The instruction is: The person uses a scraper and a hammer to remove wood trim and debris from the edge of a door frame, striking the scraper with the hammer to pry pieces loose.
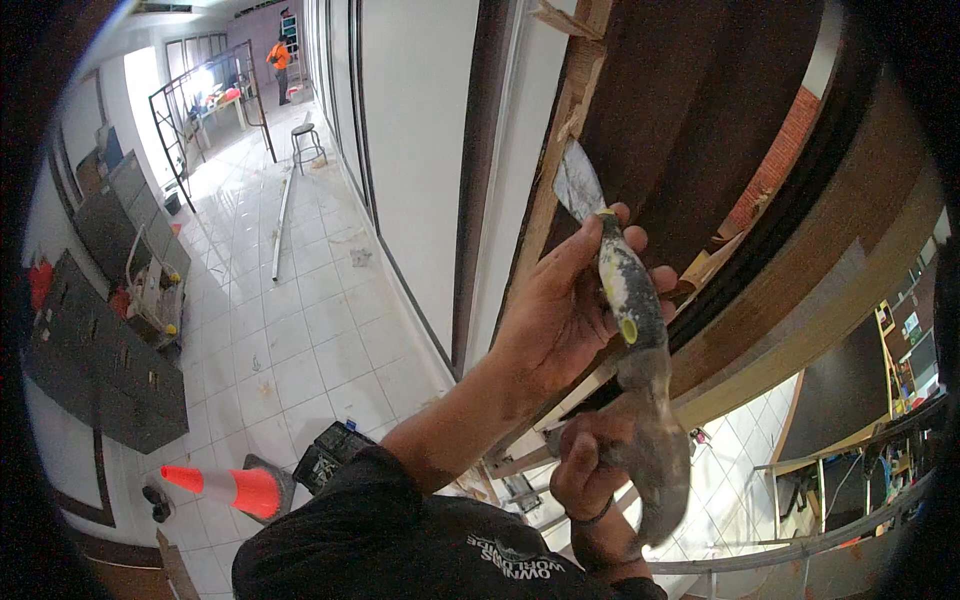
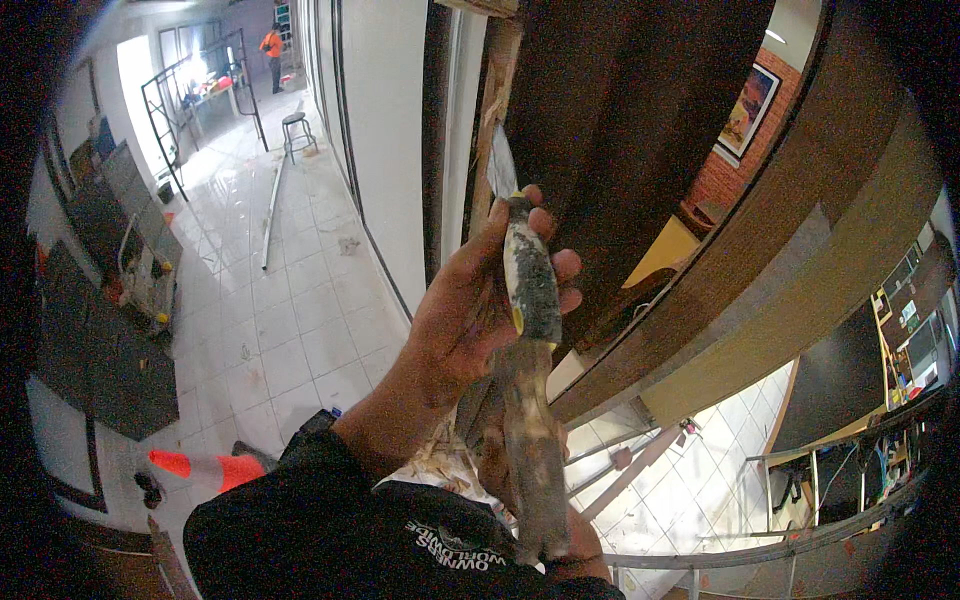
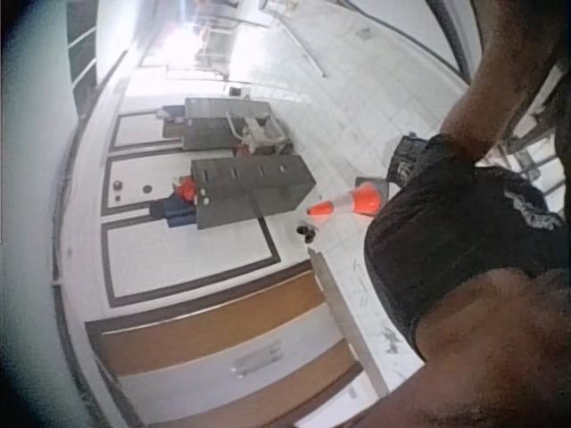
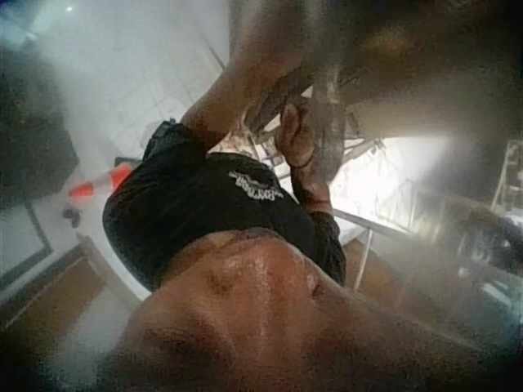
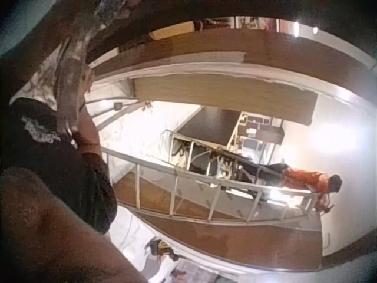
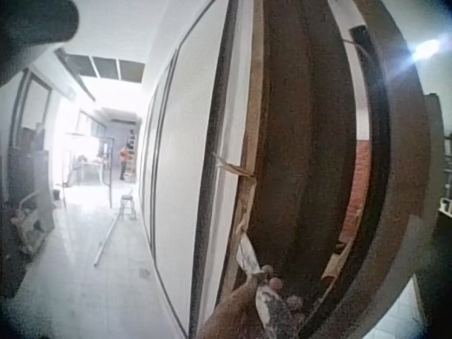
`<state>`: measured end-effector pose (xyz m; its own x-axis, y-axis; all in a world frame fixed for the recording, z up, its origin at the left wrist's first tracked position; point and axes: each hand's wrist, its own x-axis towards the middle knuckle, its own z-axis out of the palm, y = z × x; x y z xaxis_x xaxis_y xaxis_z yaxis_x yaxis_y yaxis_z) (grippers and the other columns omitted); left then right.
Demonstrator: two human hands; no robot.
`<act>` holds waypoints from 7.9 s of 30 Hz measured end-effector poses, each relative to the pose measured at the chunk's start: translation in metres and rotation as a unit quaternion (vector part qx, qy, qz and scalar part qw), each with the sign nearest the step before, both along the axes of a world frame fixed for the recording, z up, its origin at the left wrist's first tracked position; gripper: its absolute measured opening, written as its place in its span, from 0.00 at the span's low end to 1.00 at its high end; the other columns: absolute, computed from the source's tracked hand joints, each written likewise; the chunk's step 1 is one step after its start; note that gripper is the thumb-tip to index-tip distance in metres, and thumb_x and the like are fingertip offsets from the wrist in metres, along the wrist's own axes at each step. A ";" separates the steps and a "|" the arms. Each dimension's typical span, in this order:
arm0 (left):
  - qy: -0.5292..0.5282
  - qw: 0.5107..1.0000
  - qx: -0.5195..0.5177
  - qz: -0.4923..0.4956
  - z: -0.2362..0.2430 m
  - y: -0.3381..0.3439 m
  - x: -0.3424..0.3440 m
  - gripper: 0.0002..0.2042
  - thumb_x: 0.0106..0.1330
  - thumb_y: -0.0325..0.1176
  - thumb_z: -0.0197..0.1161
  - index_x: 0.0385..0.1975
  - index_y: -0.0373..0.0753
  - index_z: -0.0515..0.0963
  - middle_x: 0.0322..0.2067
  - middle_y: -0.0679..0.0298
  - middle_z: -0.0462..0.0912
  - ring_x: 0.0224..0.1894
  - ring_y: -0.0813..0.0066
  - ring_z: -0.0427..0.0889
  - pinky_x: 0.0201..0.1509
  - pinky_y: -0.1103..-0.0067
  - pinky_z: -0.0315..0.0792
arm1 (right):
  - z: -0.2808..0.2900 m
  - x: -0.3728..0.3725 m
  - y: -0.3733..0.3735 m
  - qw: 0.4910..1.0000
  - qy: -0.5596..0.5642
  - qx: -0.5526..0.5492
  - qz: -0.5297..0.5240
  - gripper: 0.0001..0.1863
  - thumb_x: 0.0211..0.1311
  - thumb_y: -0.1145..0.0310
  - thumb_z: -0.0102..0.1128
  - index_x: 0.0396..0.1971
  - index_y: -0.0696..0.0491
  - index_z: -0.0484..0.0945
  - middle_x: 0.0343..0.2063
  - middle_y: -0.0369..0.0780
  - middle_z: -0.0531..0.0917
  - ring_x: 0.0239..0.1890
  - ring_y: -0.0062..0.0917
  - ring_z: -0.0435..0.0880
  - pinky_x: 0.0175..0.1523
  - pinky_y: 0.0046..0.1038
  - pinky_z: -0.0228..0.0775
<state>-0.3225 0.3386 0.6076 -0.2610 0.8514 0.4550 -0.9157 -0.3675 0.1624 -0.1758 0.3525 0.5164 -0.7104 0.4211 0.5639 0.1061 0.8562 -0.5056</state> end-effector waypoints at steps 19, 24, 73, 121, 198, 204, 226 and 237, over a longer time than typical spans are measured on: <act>0.004 0.995 0.004 0.095 -0.001 0.020 0.019 0.14 0.67 0.42 0.46 0.48 0.44 0.62 0.37 0.65 0.75 0.41 0.62 0.79 0.45 0.64 0.77 | -0.028 -0.008 0.030 0.963 0.240 -0.092 0.080 0.13 0.66 0.58 0.40 0.36 0.52 0.57 0.11 0.34 0.66 0.12 0.15 0.61 0.18 0.18 0.54; 0.019 0.992 -0.001 0.125 -0.001 0.028 0.023 0.15 0.67 0.43 0.46 0.49 0.45 0.63 0.37 0.67 0.74 0.39 0.65 0.79 0.44 0.66 0.77 | -0.020 -0.016 0.012 0.832 0.500 -0.168 0.170 0.11 0.65 0.63 0.40 0.37 0.55 0.60 0.13 0.34 0.68 0.13 0.15 0.63 0.17 0.17 0.54; 0.067 0.984 -0.023 0.166 -0.010 0.030 0.010 0.15 0.67 0.44 0.45 0.49 0.44 0.61 0.39 0.65 0.73 0.39 0.62 0.79 0.44 0.65 0.77 | -0.027 0.003 0.048 0.986 0.120 -0.076 0.086 0.13 0.64 0.64 0.42 0.42 0.56 0.63 0.16 0.35 0.68 0.15 0.16 0.64 0.20 0.19 0.57; 0.010 0.988 0.018 0.150 -0.039 0.028 0.012 0.16 0.67 0.37 0.46 0.52 0.40 0.61 0.46 0.63 0.72 0.48 0.68 0.74 0.49 0.69 0.74 | -0.067 0.026 0.062 0.872 0.195 -0.271 0.358 0.12 0.63 0.61 0.45 0.36 0.56 0.66 0.12 0.36 0.66 0.13 0.18 0.62 0.18 0.23 0.53; 0.373 0.415 -0.438 0.705 0.015 0.027 -0.048 0.18 0.48 0.44 0.69 0.24 0.32 0.79 0.16 0.61 0.79 0.16 0.78 0.77 0.21 0.82 0.71 | -0.061 0.030 0.067 0.896 0.045 -0.300 0.325 0.09 0.62 0.68 0.40 0.25 0.56 0.66 0.20 0.36 0.68 0.22 0.21 0.66 0.28 0.21 0.57; 0.374 0.368 -0.421 0.740 0.017 0.032 -0.052 0.19 0.49 0.46 0.66 0.21 0.31 0.78 0.13 0.59 0.78 0.17 0.74 0.78 0.24 0.77 0.72 | -0.058 0.031 0.065 0.894 0.076 -0.306 0.318 0.10 0.60 0.67 0.39 0.28 0.57 0.67 0.21 0.36 0.69 0.23 0.22 0.67 0.30 0.22 0.58; 0.361 0.435 -0.439 0.698 -0.038 0.021 -0.042 0.14 0.52 0.39 0.66 0.24 0.32 0.77 0.15 0.61 0.78 0.16 0.82 0.75 0.19 0.82 0.69 | -0.075 0.029 0.067 0.917 0.107 -0.253 0.291 0.08 0.60 0.69 0.44 0.26 0.57 0.69 0.21 0.38 0.71 0.25 0.27 0.69 0.31 0.26 0.61; 0.360 0.373 -0.424 0.743 -0.041 0.042 -0.037 0.12 0.52 0.38 0.65 0.28 0.35 0.80 0.20 0.61 0.81 0.22 0.76 0.79 0.30 0.79 0.72 | -0.052 0.028 0.074 0.904 0.095 -0.231 0.348 0.11 0.61 0.64 0.45 0.28 0.56 0.73 0.23 0.41 0.74 0.27 0.32 0.73 0.34 0.30 0.65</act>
